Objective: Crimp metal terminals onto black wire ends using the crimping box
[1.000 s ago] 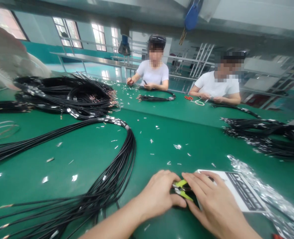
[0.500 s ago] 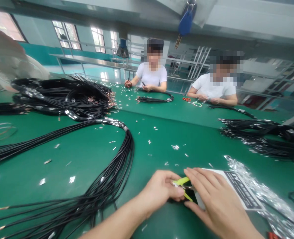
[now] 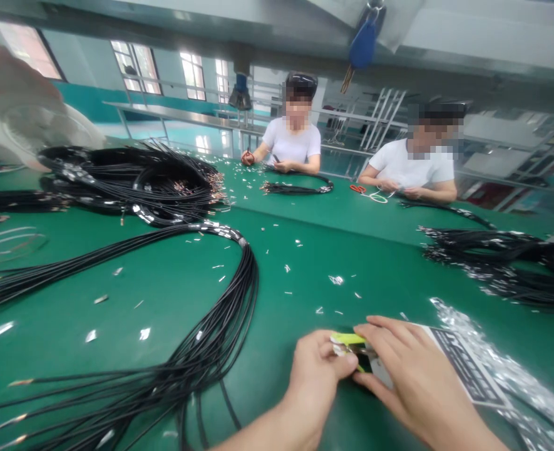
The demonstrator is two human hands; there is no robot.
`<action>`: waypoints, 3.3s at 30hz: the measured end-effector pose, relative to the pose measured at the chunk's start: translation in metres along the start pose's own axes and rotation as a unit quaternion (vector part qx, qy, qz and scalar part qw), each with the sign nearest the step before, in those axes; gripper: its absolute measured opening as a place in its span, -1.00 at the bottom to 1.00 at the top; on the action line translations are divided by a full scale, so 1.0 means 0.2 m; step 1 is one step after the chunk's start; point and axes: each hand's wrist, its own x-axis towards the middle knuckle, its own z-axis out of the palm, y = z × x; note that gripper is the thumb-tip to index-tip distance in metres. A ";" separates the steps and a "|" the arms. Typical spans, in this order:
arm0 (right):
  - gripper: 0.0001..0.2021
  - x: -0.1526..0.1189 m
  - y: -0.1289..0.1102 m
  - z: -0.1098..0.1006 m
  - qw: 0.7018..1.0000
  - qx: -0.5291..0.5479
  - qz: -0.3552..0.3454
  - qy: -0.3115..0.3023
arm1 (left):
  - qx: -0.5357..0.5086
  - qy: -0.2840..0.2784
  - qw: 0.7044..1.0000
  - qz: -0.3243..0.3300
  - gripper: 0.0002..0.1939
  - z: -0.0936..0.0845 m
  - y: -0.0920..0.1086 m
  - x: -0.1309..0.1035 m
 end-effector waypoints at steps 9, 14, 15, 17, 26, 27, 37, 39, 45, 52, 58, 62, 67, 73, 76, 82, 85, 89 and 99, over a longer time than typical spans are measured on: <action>-0.80 0.09 0.08 -0.04 0.988 0.144 -0.005 -0.050 | 0.053 -0.042 0.996 0.063 -0.72 -0.03 -0.03 0.03; -0.82 0.09 0.06 0.00 0.980 0.179 0.060 -0.058 | 0.018 -0.025 0.999 0.040 -0.59 -0.03 -0.01 0.03; -0.83 0.09 0.06 0.00 0.977 0.187 0.081 -0.065 | 0.010 -0.023 0.999 0.033 -0.55 -0.02 -0.01 0.04; -0.85 0.08 0.05 0.01 0.967 0.208 0.125 -0.083 | 0.003 -0.023 0.999 0.024 -0.49 -0.02 -0.01 0.04; -0.80 0.16 0.10 0.01 0.926 0.228 0.204 -0.219 | 0.056 -0.016 0.996 0.067 -0.62 -0.03 -0.05 0.06; -0.79 0.16 0.10 0.01 0.927 0.226 0.203 -0.222 | 0.071 -0.014 0.994 0.077 -0.64 -0.03 -0.05 0.06; -0.76 0.10 0.09 0.04 0.991 0.125 0.030 -0.041 | -0.003 -0.011 0.999 0.051 -0.51 -0.01 -0.04 0.05; -0.73 0.10 0.09 0.05 0.995 0.101 0.007 -0.023 | -0.014 0.000 0.998 0.057 -0.51 -0.01 -0.05 0.05; -0.73 0.09 0.05 0.03 0.999 0.047 -0.019 0.008 | -0.027 0.019 0.998 0.062 -0.54 0.00 -0.04 0.08; -0.51 0.03 -0.07 0.03 0.995 -0.099 -0.024 -0.008 | -0.007 -0.015 0.999 0.052 -0.61 0.00 -0.01 0.05; -0.70 0.02 -0.04 0.05 0.999 -0.032 0.001 0.008 | -0.009 -0.031 0.999 0.041 -0.52 -0.02 -0.02 0.06; -0.71 0.03 -0.03 0.05 1.000 -0.002 0.011 0.013 | -0.027 -0.019 0.999 0.024 -0.47 -0.02 -0.01 0.06; -0.65 0.03 -0.04 0.05 0.999 -0.032 0.006 -0.003 | -0.010 -0.027 0.998 0.048 -0.57 -0.01 -0.01 0.06; -0.67 -0.01 -0.05 0.06 0.998 -0.069 -0.008 0.011 | -0.007 -0.002 0.999 0.035 -0.46 -0.02 0.00 0.06; -0.68 -0.01 -0.05 0.05 0.997 -0.072 -0.013 0.018 | -0.022 -0.018 0.999 0.034 -0.44 -0.02 0.00 0.06; -0.70 0.00 0.05 -0.07 0.999 -0.014 -0.009 0.028 | -0.014 -0.064 0.996 0.054 -0.46 0.02 0.01 0.04; -0.63 -0.02 0.13 -0.16 1.000 -0.012 0.005 0.016 | 0.017 -0.119 0.989 0.081 -0.48 0.08 0.04 0.03; -0.64 -0.03 0.18 -0.24 0.999 -0.027 0.001 0.019 | 0.070 -0.175 0.973 0.133 -0.53 0.17 0.08 0.03; -0.71 -0.02 0.20 -0.28 0.995 -0.010 -0.033 0.091 | 0.134 -0.119 0.972 0.149 -0.65 0.25 0.10 0.04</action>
